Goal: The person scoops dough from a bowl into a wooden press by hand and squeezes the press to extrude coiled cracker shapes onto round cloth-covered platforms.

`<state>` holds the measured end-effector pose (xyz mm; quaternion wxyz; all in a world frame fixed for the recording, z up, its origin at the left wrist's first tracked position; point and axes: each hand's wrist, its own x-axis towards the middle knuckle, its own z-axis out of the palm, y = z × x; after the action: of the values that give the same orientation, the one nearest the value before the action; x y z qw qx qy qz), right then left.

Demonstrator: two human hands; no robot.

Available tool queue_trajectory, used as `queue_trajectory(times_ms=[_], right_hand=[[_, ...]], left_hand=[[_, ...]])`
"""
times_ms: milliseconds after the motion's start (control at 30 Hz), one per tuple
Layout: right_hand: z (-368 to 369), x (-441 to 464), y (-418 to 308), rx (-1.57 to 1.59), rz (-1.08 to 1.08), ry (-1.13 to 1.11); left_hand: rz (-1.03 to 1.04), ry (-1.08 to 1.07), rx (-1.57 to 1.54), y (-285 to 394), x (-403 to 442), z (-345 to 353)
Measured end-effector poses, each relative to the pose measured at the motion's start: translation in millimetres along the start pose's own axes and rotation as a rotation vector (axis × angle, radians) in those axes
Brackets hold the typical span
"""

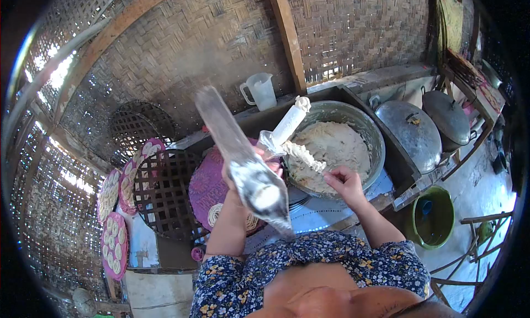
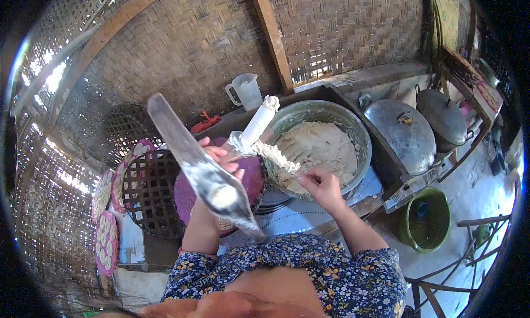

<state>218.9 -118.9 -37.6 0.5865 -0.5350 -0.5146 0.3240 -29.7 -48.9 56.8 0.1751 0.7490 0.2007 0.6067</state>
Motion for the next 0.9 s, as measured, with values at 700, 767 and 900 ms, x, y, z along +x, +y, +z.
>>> queue_trajectory(times_ms=[700,767,900], right_hand=[[-22,-4,-48,0.246,0.065,-0.486],[19,-19,-82,0.686,0.170,-0.998],[79,-59,-113,1.321,0.636,-1.389]], left_hand=[[0.054,0.251,-0.984,22,-5,-82],[0.037,0.169,-1.163,27,-7,-75],[-0.011,-0.036,-1.245,34,-14,-62]])
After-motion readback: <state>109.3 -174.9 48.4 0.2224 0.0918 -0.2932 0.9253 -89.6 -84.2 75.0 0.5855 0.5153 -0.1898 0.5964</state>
